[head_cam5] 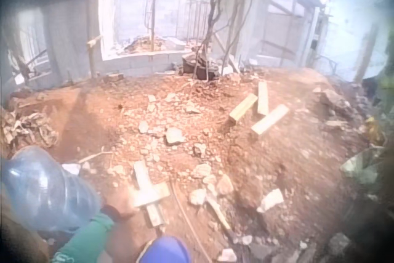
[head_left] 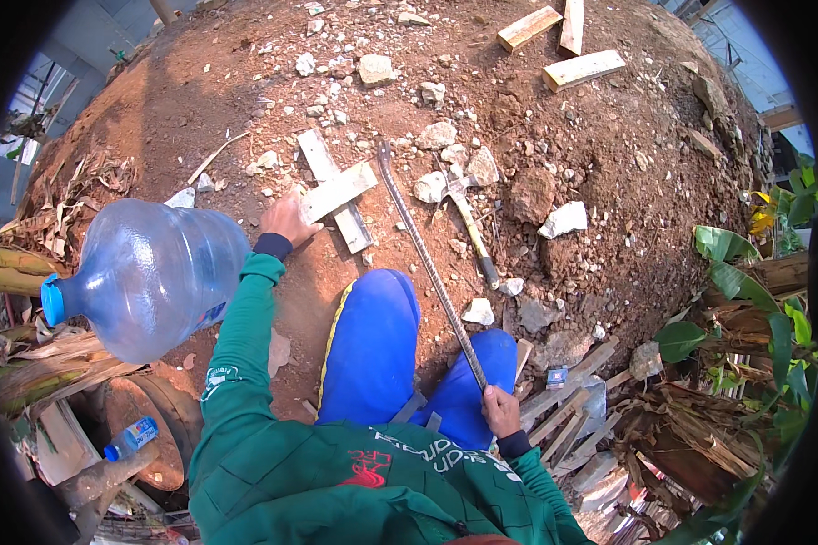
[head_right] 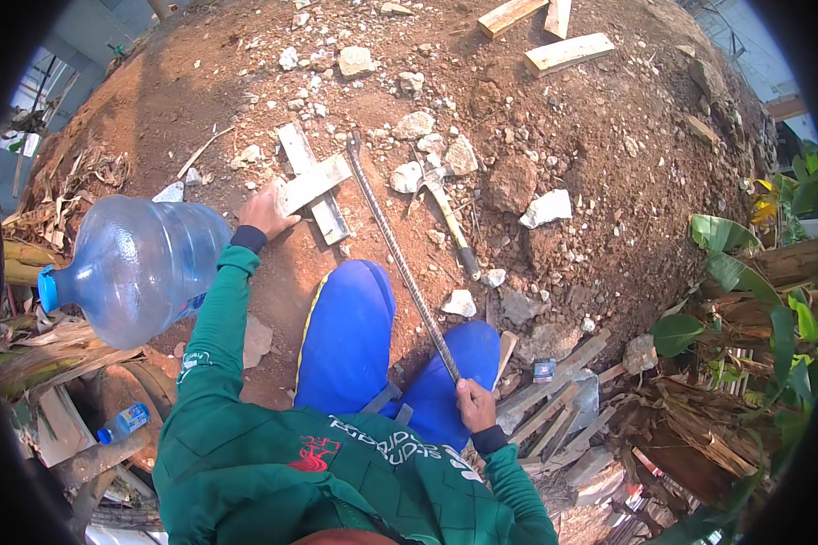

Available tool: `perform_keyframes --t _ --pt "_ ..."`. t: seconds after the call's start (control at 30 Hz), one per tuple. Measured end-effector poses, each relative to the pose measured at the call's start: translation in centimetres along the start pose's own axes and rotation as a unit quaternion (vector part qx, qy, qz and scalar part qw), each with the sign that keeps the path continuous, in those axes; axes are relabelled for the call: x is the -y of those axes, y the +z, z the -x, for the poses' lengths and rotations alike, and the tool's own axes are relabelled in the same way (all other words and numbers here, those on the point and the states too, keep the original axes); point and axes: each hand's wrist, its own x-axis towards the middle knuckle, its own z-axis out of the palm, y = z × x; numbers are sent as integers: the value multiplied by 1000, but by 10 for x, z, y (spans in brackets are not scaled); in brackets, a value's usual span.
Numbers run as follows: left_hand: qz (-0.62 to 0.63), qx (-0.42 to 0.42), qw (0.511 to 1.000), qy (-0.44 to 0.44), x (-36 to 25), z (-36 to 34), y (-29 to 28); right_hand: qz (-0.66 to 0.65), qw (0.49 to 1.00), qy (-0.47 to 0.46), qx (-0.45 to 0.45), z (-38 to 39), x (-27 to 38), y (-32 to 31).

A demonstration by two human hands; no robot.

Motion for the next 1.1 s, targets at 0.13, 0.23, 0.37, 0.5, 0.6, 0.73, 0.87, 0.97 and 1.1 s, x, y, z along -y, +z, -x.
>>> perform_keyframes --t 0.13,0.23,0.37,0.5,0.6,0.73,0.87,0.97,1.1 --pt "28 -6 997 -77 -6 29 5 -45 994 9 -98 61 -30 1" --pt "113 -47 988 -99 -2 49 15 6 981 -34 -189 85 -49 6" --pt "189 -96 968 -133 9 83 44 100 961 -21 -257 99 -75 18" --pt "199 -105 955 -192 27 122 75 158 950 4 -269 112 -97 27" --pt "180 -86 954 -223 42 152 90 161 954 33 -251 132 -101 26" --pt "133 -32 961 -240 44 173 98 152 956 54 -245 153 -91 23" --pt "-12 -57 961 -269 21 185 96 99 969 72 -215 161 -92 16" --pt "-17 -116 964 -240 6 175 91 71 975 63 -200 163 -115 16" --pt "72 -147 981 -105 12 136 79 71 979 46 -187 160 -159 25"
